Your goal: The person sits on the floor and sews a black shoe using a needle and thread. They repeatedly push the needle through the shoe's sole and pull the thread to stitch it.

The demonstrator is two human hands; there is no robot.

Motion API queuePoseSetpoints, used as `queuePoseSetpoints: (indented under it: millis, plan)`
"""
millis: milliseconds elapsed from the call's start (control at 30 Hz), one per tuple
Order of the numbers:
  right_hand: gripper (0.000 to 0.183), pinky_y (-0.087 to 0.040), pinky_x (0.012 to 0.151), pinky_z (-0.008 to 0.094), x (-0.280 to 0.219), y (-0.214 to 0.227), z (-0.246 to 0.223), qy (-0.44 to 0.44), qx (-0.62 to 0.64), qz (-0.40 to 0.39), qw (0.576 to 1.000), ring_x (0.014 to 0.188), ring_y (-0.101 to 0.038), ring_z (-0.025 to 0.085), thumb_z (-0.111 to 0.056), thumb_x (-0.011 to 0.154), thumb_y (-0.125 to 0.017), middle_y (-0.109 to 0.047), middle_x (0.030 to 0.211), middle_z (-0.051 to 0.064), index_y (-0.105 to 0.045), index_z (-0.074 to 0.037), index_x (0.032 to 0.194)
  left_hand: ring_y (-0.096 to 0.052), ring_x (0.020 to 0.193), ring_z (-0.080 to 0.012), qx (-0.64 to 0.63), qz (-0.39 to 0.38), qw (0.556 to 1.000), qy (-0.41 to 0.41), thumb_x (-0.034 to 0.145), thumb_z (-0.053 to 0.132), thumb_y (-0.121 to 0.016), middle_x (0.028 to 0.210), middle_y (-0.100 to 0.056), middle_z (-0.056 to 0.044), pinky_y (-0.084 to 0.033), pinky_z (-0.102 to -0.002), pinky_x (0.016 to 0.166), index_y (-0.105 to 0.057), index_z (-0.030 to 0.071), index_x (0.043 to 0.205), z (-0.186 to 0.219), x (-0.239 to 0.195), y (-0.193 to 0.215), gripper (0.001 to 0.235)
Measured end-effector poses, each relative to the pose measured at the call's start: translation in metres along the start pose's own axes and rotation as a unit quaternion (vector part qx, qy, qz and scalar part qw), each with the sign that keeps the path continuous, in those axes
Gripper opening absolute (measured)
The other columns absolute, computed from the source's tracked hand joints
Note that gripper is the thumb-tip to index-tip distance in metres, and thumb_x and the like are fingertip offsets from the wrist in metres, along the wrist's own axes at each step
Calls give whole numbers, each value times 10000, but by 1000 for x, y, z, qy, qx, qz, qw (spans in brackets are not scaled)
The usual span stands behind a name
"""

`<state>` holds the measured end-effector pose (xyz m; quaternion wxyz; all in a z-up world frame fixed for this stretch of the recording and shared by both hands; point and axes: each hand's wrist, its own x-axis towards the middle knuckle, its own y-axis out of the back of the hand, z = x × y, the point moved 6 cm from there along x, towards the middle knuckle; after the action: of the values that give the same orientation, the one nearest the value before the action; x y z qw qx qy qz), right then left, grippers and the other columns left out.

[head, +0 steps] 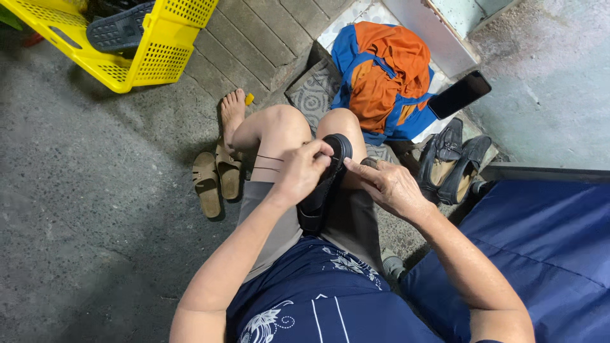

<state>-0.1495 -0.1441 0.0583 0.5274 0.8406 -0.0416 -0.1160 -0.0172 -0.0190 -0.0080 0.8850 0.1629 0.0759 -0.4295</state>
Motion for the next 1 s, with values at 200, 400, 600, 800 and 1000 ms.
queuePoseSetpoints:
  millis: [200, 400, 600, 800, 1000]
  plan:
    - [527, -495, 571, 467, -2, 0, 5, 4, 9, 3, 1000, 652, -634, 385, -191, 813, -652, -558, 649, 181, -591, -408, 1290, -639, 738, -177, 21, -57, 998, 33, 811, 170, -636, 784, -628, -35, -510, -313, 645, -543, 235, 994, 6, -11, -3, 215]
    - [638, -571, 667, 287, -5, 13, 25, -24, -77, -161, 984, 567, -655, 204, -154, 843, -594, -642, 649, 122, -479, -459, 1391, -593, 520, -85, -203, -60, 977, 28, 733, 34, -682, 603, -631, -65, -482, -170, 478, -558, 79, 890, 0, 16, -26, 205]
    - [669, -479, 694, 572, -23, 32, 40, -88, 105, -138, 981, 862, -625, 516, -39, 830, -516, -666, 892, 274, -422, -289, 1444, -659, 638, -163, 3, -94, 996, 10, 778, 183, -667, 684, -670, -47, -506, -285, 562, -597, 190, 881, -6, 32, -16, 124]
    - [735, -493, 761, 520, 0, 18, 0, -135, 201, -44, 969, 885, -667, 406, -413, 716, -768, -703, 961, 167, -486, -303, 1386, -661, 825, -374, 141, -45, 979, -140, 854, 34, -457, 797, -646, -172, -509, -431, 768, -501, 152, 888, 24, 12, 23, 130]
    - [319, -480, 631, 244, 11, -21, 17, -122, 264, 94, 952, 692, -617, 103, -381, 793, -780, -673, 723, -20, -713, -249, 1075, -662, 911, -379, 254, 91, 932, -243, 903, -79, -474, 886, -648, -260, -410, -503, 1015, -519, 114, 1151, 60, -3, 43, 317]
